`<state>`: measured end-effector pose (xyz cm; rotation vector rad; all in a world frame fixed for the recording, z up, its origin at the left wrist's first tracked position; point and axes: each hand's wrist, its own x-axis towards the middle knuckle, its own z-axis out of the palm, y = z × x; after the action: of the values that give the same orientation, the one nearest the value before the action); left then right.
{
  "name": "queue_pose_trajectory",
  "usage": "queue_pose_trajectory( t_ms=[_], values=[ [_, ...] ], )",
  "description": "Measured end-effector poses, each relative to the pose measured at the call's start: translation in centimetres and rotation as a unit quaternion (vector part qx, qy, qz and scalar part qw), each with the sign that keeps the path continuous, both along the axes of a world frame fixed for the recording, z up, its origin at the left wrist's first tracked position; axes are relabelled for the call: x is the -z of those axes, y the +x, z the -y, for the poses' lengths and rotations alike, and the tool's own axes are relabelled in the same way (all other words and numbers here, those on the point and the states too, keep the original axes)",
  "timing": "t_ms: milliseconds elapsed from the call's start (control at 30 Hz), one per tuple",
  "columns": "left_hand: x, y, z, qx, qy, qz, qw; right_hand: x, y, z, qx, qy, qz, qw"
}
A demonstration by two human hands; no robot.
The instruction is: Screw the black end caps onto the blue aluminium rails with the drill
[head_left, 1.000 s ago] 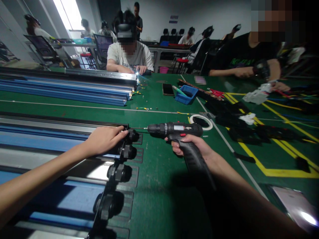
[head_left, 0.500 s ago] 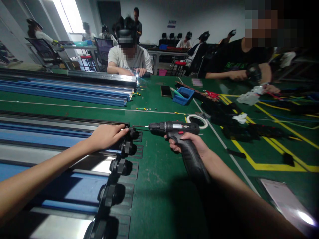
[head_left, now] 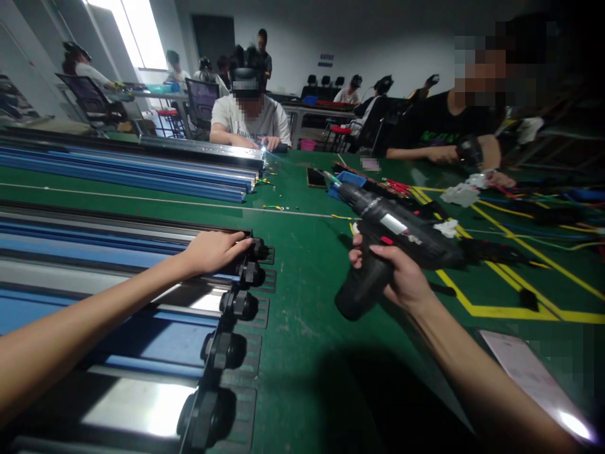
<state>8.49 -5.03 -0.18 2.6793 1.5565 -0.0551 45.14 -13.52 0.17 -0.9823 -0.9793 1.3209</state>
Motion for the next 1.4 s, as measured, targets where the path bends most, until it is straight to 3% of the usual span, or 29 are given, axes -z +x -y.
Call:
queue_pose_trajectory(
  t_ms=[200, 367, 700, 1400],
  values=[
    [-0.2, 0.1, 0.2, -0.002, 0.009, 0.008, 1.000, 0.1, -2.4, 1.6, 0.038, 0.137, 0.231, 0.962],
    [-0.3, 0.0, 0.3, 0.001, 0.005, 0.014, 1.000, 0.3, -3.5, 3.0, 0.034, 0.165, 0.328, 0.930],
    [-0.1, 0.0, 0.3, 0.001, 0.006, 0.015, 1.000, 1.1, -3.2, 3.0, 0.073, 0.181, 0.300, 0.934],
    [-0.2, 0.0, 0.0, -0.011, -0.018, 0.021, 1.000, 1.6, -2.9, 3.0, 0.022, 0.149, 0.263, 0.953]
  ],
)
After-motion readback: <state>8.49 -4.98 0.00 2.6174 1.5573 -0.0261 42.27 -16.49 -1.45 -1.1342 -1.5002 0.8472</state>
